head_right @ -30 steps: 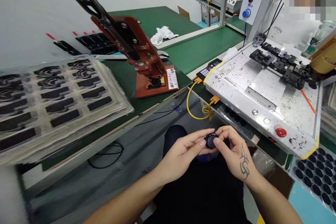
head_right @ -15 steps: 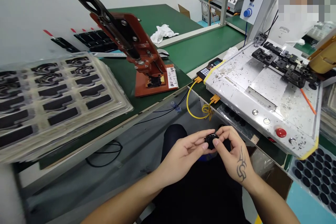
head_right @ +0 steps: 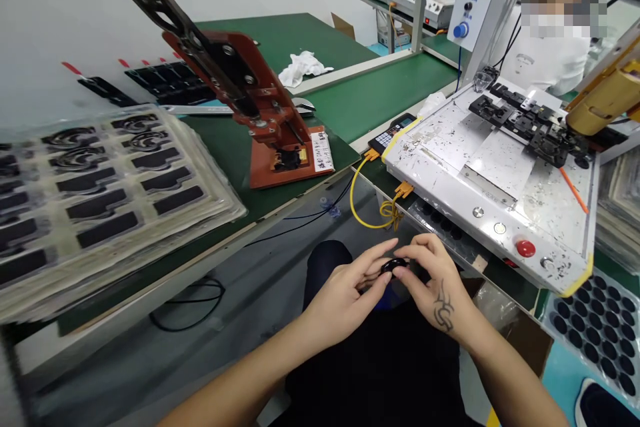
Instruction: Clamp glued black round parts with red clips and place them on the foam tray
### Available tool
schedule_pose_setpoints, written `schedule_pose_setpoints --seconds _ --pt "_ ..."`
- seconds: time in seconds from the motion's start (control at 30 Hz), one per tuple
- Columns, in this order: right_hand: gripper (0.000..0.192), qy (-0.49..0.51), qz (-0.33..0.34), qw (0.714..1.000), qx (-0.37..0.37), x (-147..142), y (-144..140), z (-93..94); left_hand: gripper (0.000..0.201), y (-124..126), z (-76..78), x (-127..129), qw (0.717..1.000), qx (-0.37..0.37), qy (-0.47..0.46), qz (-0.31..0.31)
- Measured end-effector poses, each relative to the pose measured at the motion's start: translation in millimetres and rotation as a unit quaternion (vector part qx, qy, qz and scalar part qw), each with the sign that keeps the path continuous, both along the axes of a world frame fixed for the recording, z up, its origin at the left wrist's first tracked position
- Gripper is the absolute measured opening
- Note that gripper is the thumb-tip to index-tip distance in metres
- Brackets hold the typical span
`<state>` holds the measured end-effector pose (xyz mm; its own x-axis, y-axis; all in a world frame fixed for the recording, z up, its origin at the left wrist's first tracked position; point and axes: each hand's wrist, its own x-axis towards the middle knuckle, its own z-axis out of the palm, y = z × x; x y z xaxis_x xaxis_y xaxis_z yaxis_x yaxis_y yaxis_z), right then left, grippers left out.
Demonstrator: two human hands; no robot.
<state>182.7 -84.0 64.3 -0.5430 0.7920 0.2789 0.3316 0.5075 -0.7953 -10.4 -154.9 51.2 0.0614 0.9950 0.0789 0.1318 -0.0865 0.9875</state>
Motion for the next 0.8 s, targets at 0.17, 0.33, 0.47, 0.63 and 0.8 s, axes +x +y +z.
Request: schedule_pose_setpoints --seconds 0.17,0.33,0.47,0.63,0.8 --pt "0.006 0.030 0.021 0.999 0.003 -5.4 3.5 11.5 0.059 5.6 13.9 -13.2 1.000 -0.003 -0.013 -0.020" --pt "0.024 0.166 -0.030 0.949 -0.265 -17.4 3.2 4.5 0.046 7.0 18.5 -9.9 0.986 -0.034 -0.142 0.078" --pt "0.033 0.211 -0.023 0.922 -0.322 -28.5 0.0 -5.6 0.016 2.5 16.5 -6.9 0.983 -0.060 -0.140 0.099" --pt "0.032 0.160 -0.021 0.950 -0.268 -31.1 -5.6 0.3 0.015 -3.5 20.1 -9.8 0.984 -0.056 -0.126 0.117" --pt "0.024 0.127 -0.011 0.966 -0.227 -32.8 -7.1 5.1 0.015 -7.5 25.7 -12.0 0.983 -0.054 -0.118 0.128"
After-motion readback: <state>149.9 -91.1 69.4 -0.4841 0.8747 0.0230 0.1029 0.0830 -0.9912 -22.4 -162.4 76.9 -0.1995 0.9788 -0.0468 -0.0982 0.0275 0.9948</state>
